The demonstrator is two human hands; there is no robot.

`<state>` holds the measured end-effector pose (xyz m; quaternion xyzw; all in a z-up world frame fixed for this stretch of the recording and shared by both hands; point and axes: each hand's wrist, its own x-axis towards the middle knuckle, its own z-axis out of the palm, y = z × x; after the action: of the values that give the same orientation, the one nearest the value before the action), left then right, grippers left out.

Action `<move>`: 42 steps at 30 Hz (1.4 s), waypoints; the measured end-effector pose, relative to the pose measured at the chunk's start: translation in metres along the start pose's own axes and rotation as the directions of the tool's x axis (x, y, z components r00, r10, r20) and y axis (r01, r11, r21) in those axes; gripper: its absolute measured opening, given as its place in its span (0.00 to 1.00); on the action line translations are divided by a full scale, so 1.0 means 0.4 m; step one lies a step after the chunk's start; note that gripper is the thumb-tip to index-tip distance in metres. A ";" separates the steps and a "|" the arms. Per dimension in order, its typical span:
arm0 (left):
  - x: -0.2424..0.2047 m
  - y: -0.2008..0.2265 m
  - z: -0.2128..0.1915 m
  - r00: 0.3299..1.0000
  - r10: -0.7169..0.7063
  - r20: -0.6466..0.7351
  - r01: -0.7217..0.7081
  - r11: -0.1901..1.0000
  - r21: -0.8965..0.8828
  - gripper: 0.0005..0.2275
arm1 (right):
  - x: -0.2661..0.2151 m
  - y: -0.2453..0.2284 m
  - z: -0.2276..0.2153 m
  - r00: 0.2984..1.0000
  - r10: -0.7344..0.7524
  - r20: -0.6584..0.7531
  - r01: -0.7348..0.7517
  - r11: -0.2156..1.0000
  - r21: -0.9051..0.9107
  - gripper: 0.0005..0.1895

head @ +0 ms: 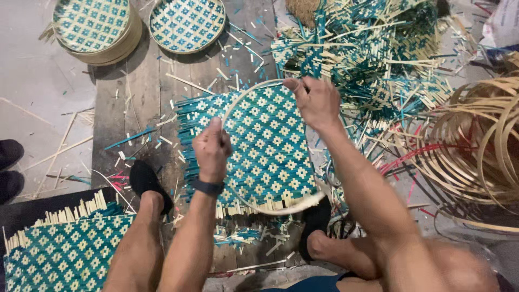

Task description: The person trims excess woven material from the edges of a circular basket using shears. They repeatedly flip the basket, cut protruding strands, and then place a finished woven mat onto a circular frame.

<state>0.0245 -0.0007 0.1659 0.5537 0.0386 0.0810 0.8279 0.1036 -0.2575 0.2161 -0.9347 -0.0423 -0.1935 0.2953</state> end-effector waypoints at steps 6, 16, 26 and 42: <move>0.012 -0.033 -0.005 0.999 0.042 -0.015 -0.041 0.997 0.059 0.21 | -0.025 0.034 0.043 0.993 0.110 0.032 -0.112 0.992 0.066 0.44; 0.029 -0.043 -0.060 0.997 -0.054 -0.058 0.046 0.990 -0.135 0.19 | -0.025 0.161 0.047 0.913 0.371 0.170 -0.387 0.919 0.074 0.43; 0.132 -0.105 -0.240 0.994 -0.049 -0.093 -0.021 0.771 -0.636 0.22 | -0.117 0.197 0.072 0.848 0.071 0.525 -0.525 -0.023 0.851 0.29; 0.194 0.134 -0.213 0.905 -0.409 0.115 0.409 0.912 0.026 0.16 | -0.008 0.080 -0.040 0.748 0.115 0.653 -0.647 0.344 0.681 0.28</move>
<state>0.0827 0.1107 0.1844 0.5377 0.1051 -0.1271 0.8268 0.1013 -0.2930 0.2097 -0.6348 0.0196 0.1837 0.7503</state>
